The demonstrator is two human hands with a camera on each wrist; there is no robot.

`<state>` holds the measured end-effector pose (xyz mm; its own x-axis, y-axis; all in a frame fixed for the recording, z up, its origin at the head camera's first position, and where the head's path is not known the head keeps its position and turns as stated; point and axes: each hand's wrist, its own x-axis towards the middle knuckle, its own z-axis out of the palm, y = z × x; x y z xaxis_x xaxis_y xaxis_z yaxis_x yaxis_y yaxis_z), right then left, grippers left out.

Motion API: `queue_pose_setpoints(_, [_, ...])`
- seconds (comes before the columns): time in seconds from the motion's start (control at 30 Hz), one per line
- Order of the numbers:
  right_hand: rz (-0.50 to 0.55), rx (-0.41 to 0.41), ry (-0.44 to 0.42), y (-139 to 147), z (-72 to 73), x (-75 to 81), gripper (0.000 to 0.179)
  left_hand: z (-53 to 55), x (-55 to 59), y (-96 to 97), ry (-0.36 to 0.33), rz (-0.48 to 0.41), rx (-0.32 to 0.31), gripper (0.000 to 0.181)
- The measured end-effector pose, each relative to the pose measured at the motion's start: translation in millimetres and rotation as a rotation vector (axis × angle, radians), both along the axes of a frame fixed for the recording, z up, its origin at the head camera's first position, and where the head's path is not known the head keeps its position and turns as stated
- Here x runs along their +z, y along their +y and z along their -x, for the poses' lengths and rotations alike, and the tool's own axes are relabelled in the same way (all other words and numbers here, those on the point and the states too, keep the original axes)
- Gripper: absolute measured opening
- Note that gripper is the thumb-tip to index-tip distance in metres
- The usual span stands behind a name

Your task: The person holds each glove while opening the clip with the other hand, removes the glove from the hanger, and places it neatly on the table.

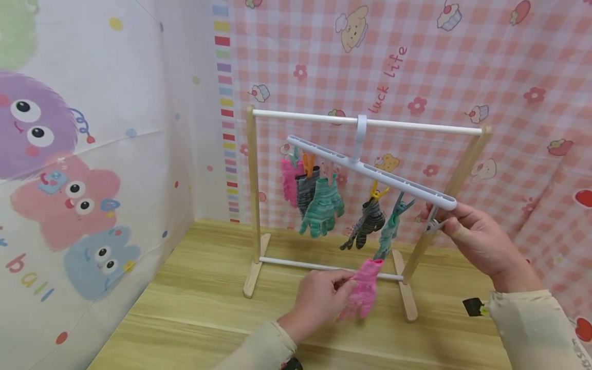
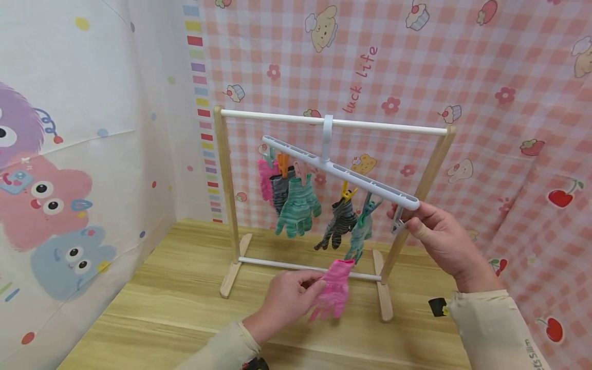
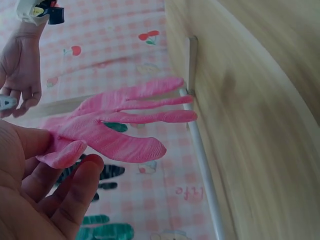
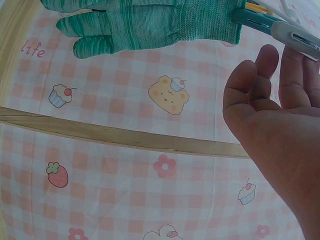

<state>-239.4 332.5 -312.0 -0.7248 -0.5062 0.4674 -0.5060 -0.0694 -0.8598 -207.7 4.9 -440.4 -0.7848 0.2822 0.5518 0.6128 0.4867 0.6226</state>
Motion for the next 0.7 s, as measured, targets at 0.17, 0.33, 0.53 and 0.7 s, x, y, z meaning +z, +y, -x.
queue_pose_setpoints(0.17, [0.004, -0.003, -0.015, 2.0, -0.6, 1.2, 0.025, 0.2, -5.3, -14.8, -0.100, -0.015, -0.004, 0.016])
queue_pose_setpoints(0.33, [0.013, 0.020, -0.018, 2.9, -0.8, 1.0, 0.028, 0.5, -10.5, -30.2, -0.183, -0.016, 0.009, 0.018])
queue_pose_setpoints(0.53, [0.024, 0.001, -0.016, 3.7, -1.5, -1.6, 0.032, -2.2, -7.2, -51.1, -0.294, -0.043, 0.030, 0.019])
queue_pose_setpoints(0.7, [0.038, 0.009, 0.001, 3.1, -0.7, -3.4, 0.033, -3.4, -9.9, -72.0, -0.383, -0.121, 0.031, 0.022])
